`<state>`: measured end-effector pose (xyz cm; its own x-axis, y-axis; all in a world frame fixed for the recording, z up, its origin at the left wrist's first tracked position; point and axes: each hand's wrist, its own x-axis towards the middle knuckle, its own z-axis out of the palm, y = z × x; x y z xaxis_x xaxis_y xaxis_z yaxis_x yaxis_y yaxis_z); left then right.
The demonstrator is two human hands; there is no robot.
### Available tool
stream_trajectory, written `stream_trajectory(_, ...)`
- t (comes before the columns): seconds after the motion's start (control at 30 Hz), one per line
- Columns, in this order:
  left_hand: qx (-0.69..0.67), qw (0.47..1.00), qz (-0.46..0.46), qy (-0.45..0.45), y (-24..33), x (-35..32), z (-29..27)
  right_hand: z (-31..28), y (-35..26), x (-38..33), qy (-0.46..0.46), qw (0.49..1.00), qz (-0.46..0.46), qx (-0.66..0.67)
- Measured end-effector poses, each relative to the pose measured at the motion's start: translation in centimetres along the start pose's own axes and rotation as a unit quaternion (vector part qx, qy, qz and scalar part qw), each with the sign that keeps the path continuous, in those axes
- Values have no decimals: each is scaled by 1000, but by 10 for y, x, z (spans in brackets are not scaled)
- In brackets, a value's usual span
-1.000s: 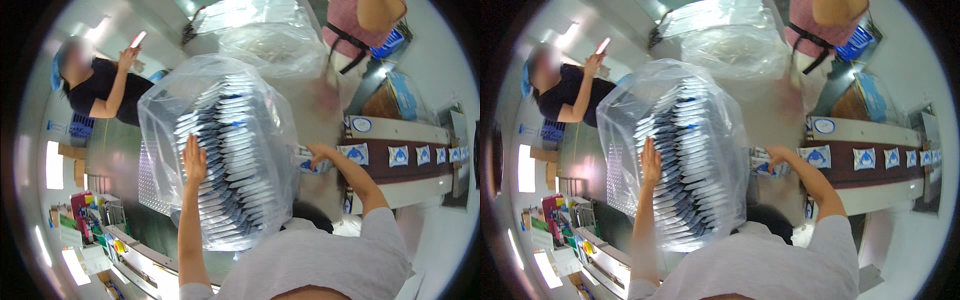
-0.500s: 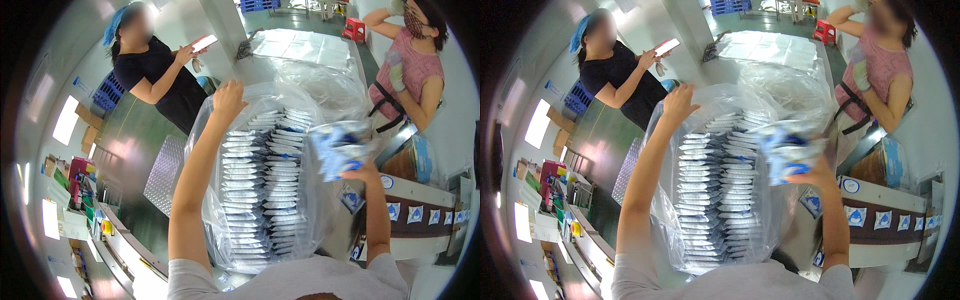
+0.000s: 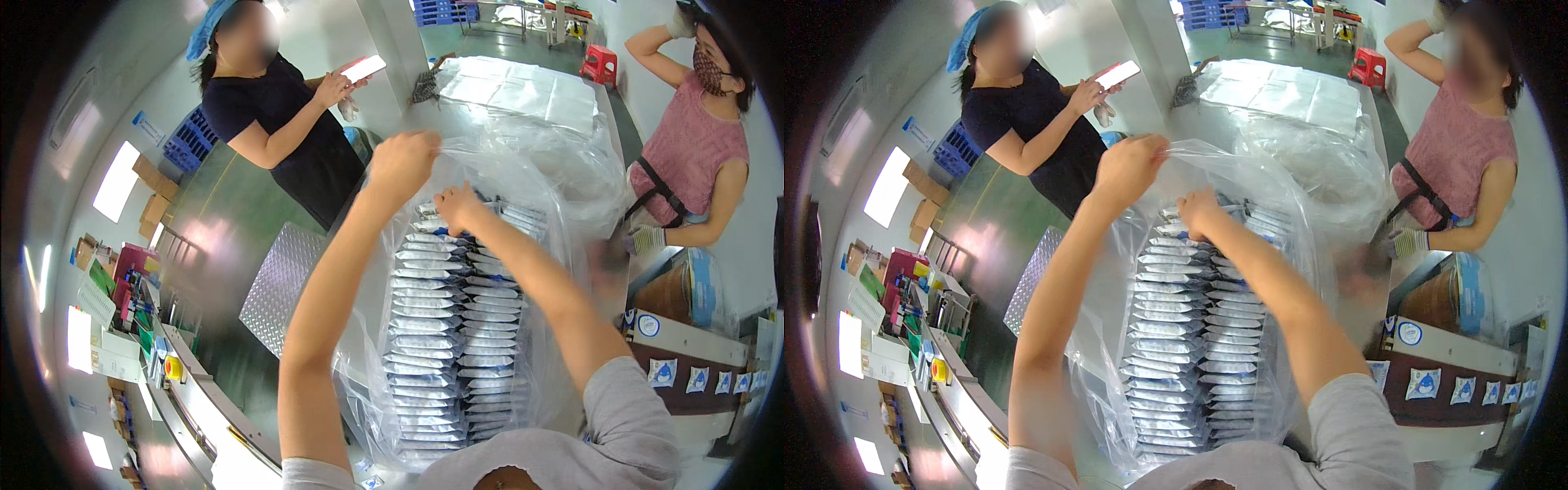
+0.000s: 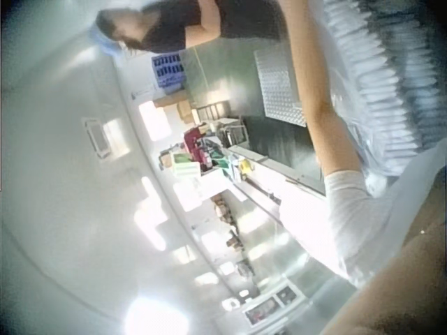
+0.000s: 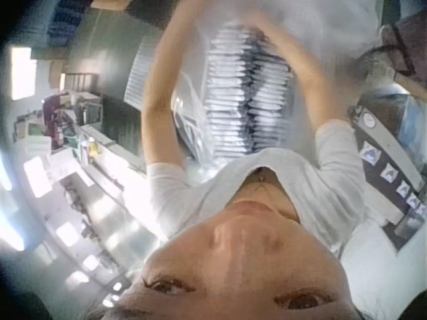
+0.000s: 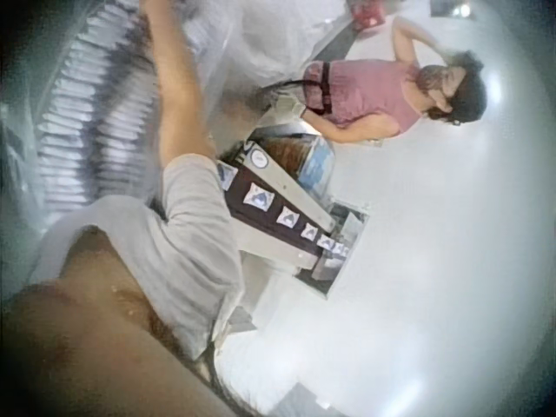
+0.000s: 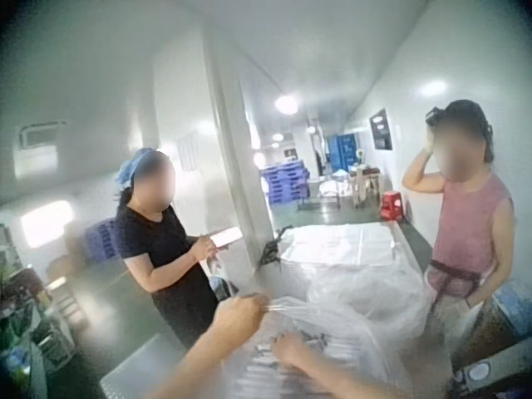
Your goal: The person picks up several small blue and white pouches from a large plastic bag on a metal table and places them onto a conveyor belt. Later, the person helps clear the table and opens a large clear plastic bag to begin packing large stacks of the pouches into it.
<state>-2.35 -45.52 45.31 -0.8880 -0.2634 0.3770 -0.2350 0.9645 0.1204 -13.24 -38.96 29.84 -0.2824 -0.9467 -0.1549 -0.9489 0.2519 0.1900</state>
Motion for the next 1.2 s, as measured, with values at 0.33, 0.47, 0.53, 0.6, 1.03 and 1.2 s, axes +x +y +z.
stream_trajectory(0.33,-285,940,-162,92,-63,-198,-41,114,22,-8,337,572,200,721)
stream_trajectory(0.47,-248,956,-114,110,-14,-211,-56,94,-8,-26,221,659,108,711)
stream_trajectory(0.53,-235,960,-63,141,25,-214,-68,89,21,-52,168,670,91,717)
stream_trajectory(0.6,-213,968,-66,118,59,-242,-87,56,18,-97,91,667,43,738)
stream_trajectory(1.03,-392,902,-4,-184,242,-295,4,182,204,-531,139,721,296,610)
stream_trajectory(1.2,-446,863,25,-236,282,-291,10,283,254,-650,-96,876,358,309)
